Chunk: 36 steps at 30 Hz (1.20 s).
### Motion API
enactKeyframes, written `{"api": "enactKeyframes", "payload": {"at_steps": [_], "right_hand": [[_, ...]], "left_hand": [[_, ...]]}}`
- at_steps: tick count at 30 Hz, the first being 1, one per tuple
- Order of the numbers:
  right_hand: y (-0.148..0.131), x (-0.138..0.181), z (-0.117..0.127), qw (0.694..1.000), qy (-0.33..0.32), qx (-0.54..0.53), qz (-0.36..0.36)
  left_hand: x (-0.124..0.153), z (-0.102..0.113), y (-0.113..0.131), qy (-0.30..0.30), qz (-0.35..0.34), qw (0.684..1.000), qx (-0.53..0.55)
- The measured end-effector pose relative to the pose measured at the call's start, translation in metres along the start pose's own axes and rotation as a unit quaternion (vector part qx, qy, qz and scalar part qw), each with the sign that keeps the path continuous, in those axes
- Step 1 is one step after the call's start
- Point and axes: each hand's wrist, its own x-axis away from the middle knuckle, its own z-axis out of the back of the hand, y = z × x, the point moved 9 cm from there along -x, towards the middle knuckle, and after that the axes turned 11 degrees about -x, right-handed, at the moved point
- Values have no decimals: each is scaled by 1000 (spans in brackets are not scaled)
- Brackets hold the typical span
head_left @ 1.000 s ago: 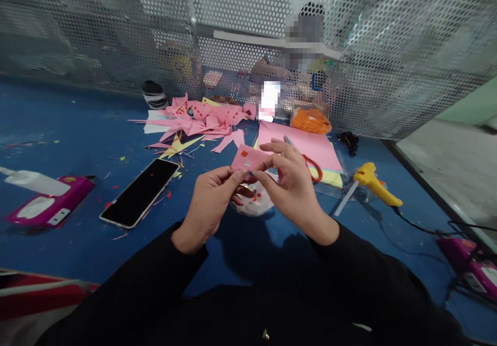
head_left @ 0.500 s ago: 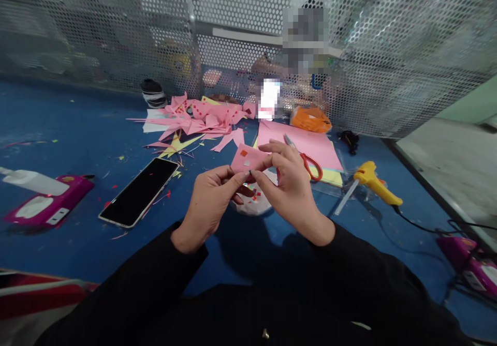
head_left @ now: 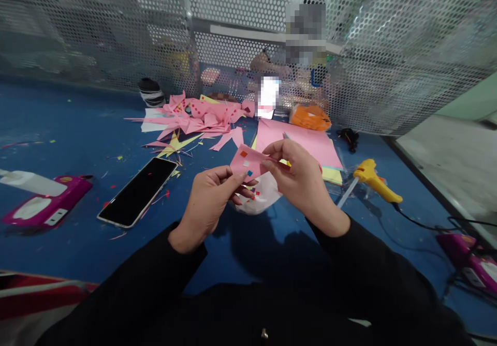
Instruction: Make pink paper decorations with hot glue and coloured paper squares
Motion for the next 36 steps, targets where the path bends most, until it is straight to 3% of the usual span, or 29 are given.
{"api": "enactKeyframes", "payload": {"at_steps": [23,29,31,36], "right_hand": [[-10,3,-4,1000,-10,-10,24],[-16,3,-4,998,-8,27,59],[-20,1,9,995,27,46,78],[-13,-2,64,975,207,9,83]], "left_hand": [[-1,2,-2,11,1,1000,-14],[-4,4,-3,15,-2,1000,-16],[-6,10,-6,41,11,999,19],[-10,23,-9,93,18,993,66]]}}
